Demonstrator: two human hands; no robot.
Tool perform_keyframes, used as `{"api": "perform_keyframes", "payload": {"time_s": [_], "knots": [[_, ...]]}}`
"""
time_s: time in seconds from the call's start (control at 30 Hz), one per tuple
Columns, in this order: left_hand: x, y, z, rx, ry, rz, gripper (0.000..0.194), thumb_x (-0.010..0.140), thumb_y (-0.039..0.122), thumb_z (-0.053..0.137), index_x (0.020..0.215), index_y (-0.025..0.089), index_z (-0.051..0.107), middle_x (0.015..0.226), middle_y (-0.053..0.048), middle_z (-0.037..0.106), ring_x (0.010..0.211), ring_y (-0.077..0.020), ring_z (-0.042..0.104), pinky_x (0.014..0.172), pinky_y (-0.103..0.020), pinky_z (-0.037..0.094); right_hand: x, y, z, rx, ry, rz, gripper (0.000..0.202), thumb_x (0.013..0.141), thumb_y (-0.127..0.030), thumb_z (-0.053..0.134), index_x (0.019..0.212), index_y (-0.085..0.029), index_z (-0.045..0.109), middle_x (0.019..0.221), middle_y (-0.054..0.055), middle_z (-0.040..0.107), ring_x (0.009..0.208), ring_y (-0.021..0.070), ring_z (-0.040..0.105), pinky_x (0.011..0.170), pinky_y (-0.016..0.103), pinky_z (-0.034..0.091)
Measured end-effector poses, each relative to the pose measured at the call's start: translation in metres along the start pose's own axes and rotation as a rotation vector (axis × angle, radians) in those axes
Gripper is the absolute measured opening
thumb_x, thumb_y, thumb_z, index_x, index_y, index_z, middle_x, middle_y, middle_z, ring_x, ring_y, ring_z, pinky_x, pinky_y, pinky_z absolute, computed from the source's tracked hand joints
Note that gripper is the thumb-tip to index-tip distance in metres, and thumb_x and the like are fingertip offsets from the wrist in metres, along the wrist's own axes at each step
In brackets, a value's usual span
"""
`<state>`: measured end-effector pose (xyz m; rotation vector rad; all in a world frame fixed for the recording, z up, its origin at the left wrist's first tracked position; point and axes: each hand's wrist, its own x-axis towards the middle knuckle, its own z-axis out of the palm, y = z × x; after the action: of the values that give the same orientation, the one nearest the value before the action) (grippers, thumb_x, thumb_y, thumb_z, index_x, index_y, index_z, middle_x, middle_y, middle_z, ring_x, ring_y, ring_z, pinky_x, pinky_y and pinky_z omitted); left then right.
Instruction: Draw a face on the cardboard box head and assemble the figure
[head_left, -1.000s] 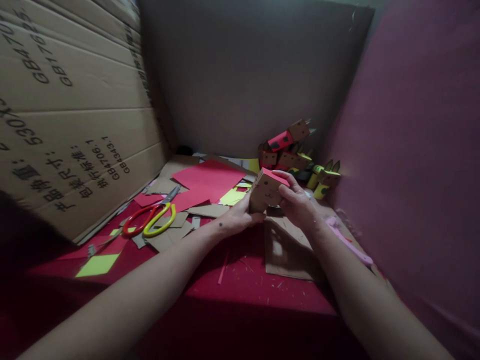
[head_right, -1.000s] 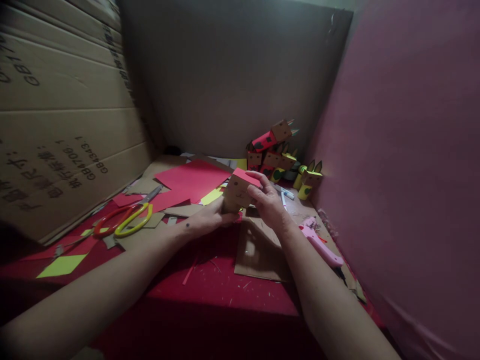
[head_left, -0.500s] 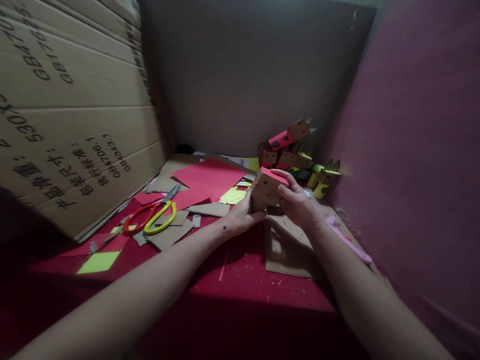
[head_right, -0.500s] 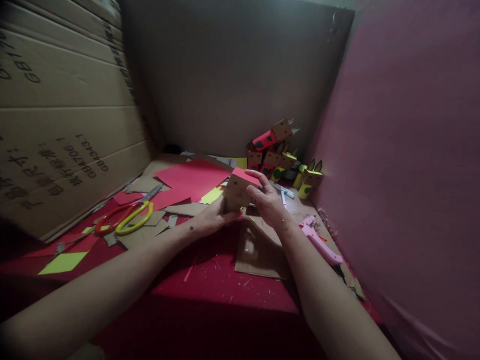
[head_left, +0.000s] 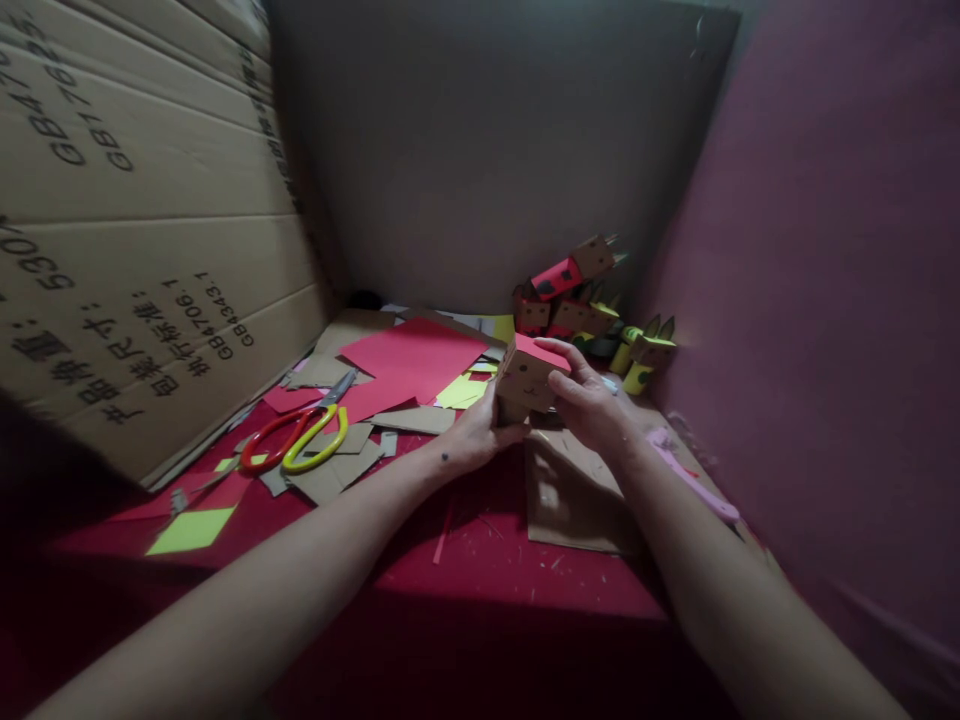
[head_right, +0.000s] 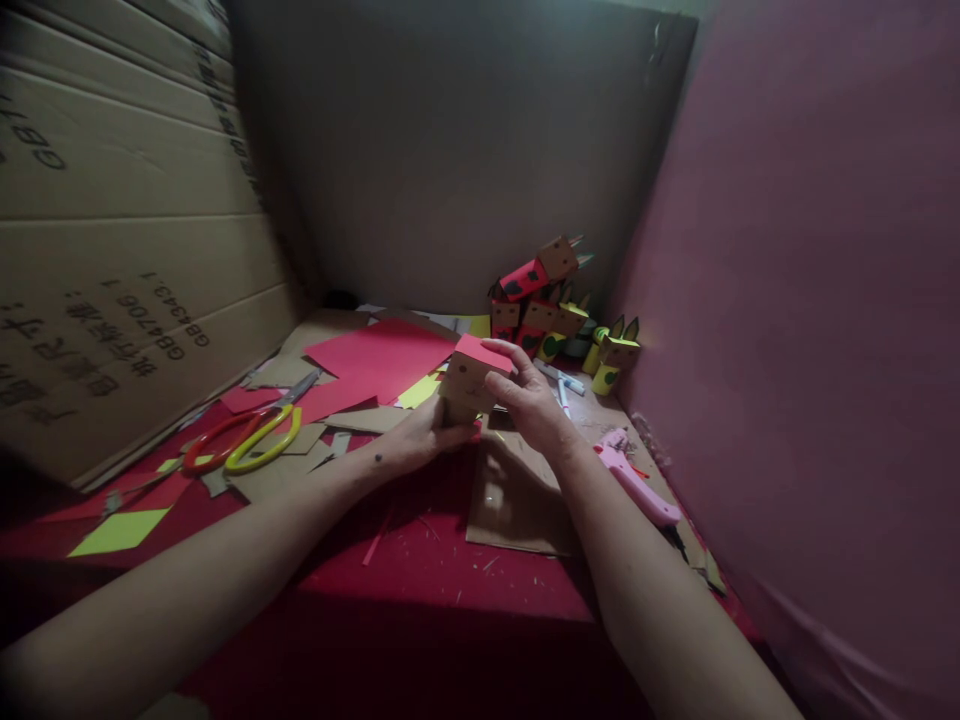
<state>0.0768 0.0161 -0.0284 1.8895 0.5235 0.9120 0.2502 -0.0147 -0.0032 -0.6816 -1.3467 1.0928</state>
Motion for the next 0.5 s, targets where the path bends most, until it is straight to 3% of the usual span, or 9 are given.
{"api": "perform_keyframes", "payload": {"time_s": [0.33, 0.5], "knots": [[0.000, 0.010, -0.001, -0.094, -0.032, -0.009, 0.070, 0.068, 0.023, 0.079, 0.129, 0.018, 0.046, 0.127, -0.013, 0.059, 0.118, -0.0324, 0.053, 0.097, -0.046, 0.044, -0.001, -0.008, 0.000, -0.058, 0.009, -0.024, 0.053, 0.074, -0.041, 0.077, 0.124, -0.037, 0.061, 0.123, -0.001, 0.066, 0.106, 0.0210, 0.063, 0.096, 0.037, 0.047], [0.000, 0.013, -0.013, -0.071, -0.110, -0.067, 0.073, 0.062, 0.014, 0.077, 0.129, 0.019, 0.049, 0.126, -0.012, 0.059, 0.115, -0.0325, 0.054, 0.095, -0.046, 0.045, 0.002, -0.010, -0.006, -0.084, 0.083, -0.075, 0.055, 0.072, -0.042, 0.079, 0.124, -0.037, 0.062, 0.112, -0.001, 0.070, 0.104, 0.0221, 0.064, 0.097, 0.041, 0.047]]}}
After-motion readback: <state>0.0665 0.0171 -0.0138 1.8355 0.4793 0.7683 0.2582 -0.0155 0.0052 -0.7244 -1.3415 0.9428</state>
